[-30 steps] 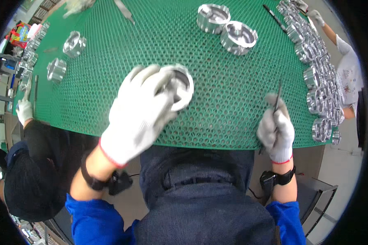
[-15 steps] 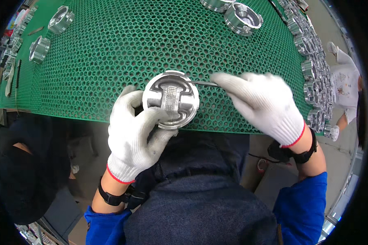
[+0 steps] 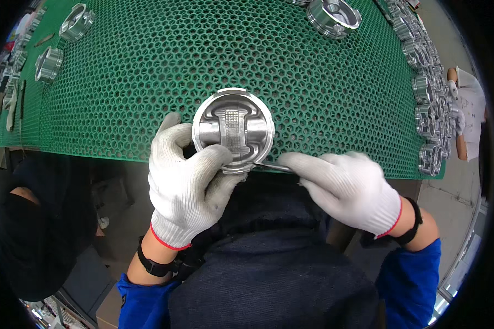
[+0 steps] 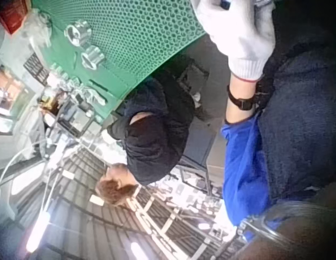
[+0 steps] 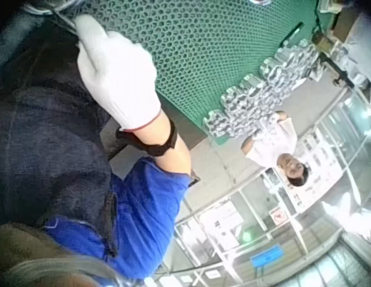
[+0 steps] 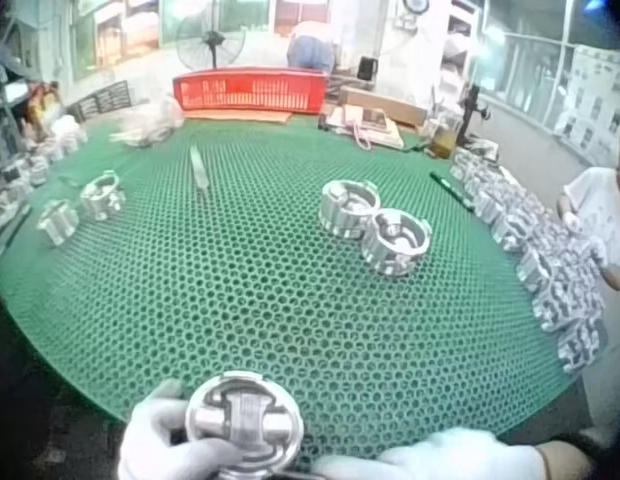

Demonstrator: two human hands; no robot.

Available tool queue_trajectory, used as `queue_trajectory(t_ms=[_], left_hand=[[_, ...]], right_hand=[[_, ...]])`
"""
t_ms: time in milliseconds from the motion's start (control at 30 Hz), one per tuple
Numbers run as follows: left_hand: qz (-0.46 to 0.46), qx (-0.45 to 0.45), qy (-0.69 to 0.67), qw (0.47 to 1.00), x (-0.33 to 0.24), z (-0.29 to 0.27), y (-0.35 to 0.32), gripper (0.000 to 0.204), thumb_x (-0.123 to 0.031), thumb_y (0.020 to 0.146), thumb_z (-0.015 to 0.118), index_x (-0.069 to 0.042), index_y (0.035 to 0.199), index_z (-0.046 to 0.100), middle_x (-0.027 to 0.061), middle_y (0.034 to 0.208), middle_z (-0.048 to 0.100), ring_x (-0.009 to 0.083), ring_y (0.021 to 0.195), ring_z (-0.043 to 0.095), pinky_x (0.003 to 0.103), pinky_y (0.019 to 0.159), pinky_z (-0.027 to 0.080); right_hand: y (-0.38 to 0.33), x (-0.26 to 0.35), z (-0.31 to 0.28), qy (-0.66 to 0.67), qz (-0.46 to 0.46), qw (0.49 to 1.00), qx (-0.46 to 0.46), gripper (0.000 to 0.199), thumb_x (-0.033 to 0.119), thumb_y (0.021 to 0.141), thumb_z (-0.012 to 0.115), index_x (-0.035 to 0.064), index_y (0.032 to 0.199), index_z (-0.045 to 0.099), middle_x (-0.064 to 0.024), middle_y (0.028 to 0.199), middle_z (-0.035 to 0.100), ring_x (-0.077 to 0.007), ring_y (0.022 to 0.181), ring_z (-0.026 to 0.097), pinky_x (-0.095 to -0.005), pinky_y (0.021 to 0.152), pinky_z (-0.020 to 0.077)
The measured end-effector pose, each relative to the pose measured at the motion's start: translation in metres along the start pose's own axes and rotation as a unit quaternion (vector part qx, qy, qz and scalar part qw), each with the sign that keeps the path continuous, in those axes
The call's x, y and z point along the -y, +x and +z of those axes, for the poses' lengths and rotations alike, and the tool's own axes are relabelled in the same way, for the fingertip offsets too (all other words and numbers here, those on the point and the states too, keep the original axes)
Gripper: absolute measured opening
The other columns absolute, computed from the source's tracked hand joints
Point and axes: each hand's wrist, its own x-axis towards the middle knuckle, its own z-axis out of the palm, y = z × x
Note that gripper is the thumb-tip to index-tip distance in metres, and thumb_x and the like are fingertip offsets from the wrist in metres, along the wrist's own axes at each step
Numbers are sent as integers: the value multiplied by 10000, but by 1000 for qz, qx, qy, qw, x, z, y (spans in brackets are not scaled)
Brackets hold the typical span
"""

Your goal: Deburring and cleaning metal engine pistons using a small handheld scraping tool.

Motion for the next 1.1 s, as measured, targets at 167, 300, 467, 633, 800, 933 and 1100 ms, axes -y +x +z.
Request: queue_trajectory(t_ms=[167,300,467,633,800,933,1100], left_hand=[[23,-2,-6,1000,5,0,-4,351,-144,679,800,-99,1018,720,150,1078,614,350,1083,582,532,1068,424],[-1,61,62,996,7,-27,6,500,-258,668,857,-71,1110,718,156,1111,590,368,1130,581,534,1012,463],[72,-41,35,996,-7,-8,19,583,-334,635,903,-81,1122,705,279,1468,427,481,1375,433,541,1107,410],[15,17,-84,996,7,4,18,494,-175,626,878,-96,1084,711,282,1307,545,431,1152,593,474,968,504],[3,-3,-101,995,9,6,17,359,-126,656,836,-66,980,694,225,1199,593,425,1081,607,491,945,505],[-19,-14,-75,997,2,10,19,372,-181,624,874,-88,941,701,186,1117,600,417,1064,605,510,969,496],[3,18,-18,1000,1,7,15,339,-220,609,885,-120,892,728,152,1026,617,346,996,605,537,1031,473]], right_hand=[[7,1,9,548,-6,824,147,398,191,1006,565,70,1382,607,-92,1230,712,-123,833,682,-299,772,573],[-6,-18,-11,595,97,797,-48,396,240,994,563,-17,1288,629,-153,1096,718,-91,589,613,-229,504,520],[-32,-28,-30,629,76,744,-212,422,183,989,470,-106,1280,565,-93,661,641,-95,498,556,-242,468,466],[-14,-49,-35,-7,-35,985,-170,333,94,884,653,126,1213,691,-84,790,679,-229,625,665,-332,559,518],[18,-30,-39,-206,-5,969,-134,305,163,890,671,228,1187,656,-62,707,612,-268,597,645,-373,538,519],[-7,-22,-23,-124,13,990,-68,386,187,886,670,246,1264,621,-73,690,601,-272,563,636,-394,514,520],[-1,-30,-25,-156,29,982,-106,362,175,907,621,203,1267,621,-78,687,629,-267,566,661,-380,508,544]])
